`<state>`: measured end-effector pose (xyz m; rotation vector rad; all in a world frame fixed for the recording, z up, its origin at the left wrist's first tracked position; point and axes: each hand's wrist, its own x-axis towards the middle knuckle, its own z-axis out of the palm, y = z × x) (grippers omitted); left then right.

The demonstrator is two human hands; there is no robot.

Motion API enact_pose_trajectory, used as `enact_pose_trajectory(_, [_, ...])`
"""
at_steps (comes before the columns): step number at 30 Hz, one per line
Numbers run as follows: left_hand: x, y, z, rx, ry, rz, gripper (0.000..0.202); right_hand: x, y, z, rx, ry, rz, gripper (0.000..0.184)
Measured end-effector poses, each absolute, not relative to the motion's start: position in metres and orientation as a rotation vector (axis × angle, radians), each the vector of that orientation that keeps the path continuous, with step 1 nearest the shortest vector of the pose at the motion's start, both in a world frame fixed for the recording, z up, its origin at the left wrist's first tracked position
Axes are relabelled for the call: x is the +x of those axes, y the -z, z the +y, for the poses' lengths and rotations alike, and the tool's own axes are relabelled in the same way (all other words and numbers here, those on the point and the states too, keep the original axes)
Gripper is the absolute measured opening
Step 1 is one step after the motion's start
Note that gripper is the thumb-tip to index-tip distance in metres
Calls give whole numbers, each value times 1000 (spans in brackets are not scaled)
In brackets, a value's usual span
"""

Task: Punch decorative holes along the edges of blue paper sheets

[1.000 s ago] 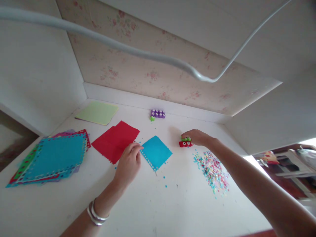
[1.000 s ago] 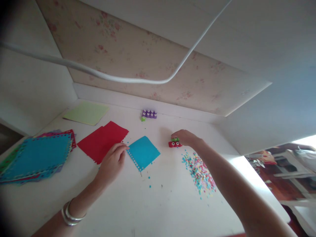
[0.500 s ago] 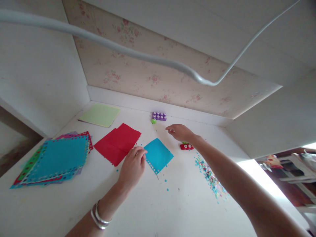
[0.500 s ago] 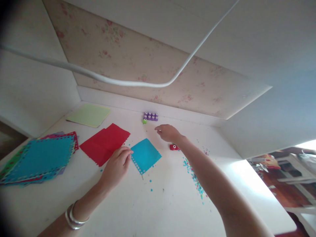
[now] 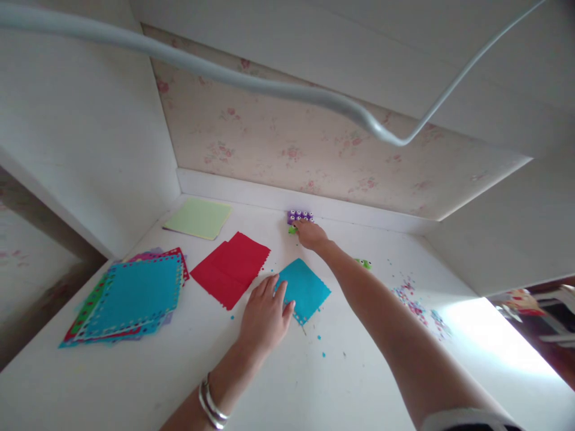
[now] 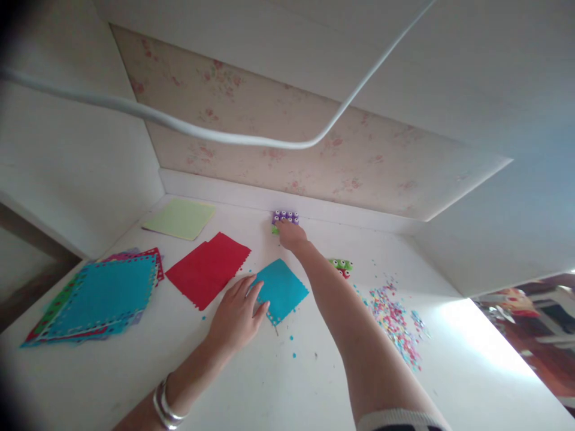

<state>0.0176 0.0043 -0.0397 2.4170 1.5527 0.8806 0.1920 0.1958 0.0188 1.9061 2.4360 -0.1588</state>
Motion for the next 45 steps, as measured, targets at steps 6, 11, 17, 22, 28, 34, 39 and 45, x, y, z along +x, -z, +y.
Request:
enact_pose_trajectory(6, [20, 38, 3, 2384, -839, 1631, 37, 199, -21, 180, 2008, 235, 2437, 30])
enact_pose_trajectory(11, [22, 36, 1, 2400, -829, 1693, 45, 202, -21, 142, 2154, 406, 2587, 35])
enact_pose_trajectory(17, [22, 30, -1, 2388, -772, 1719, 49, 222, -11, 53, 2440, 1145, 2724, 36])
enact_pose_trajectory(22, [21, 30, 1, 2346, -734, 1716, 53, 243, 16, -11, 2663, 1917, 2616, 41])
enact_pose_trajectory(28, [20, 32, 7, 2198, -644, 1755, 64, 244, 41, -33, 2808, 1291, 2807, 30])
enact_pose_trajectory(34, [18, 28, 8, 2090, -678, 1731, 63, 242, 39, -34, 2625, 1330, 2933, 28])
enact_pose_trajectory(39, [16, 25, 4, 1940, -1050, 1571, 64, 244, 38, -37, 2652, 1531, 2806, 33])
enact_pose_trajectory(45, [14, 12, 6, 1470, -1123, 1516, 85, 244, 39, -39, 2630, 1787, 2672, 38])
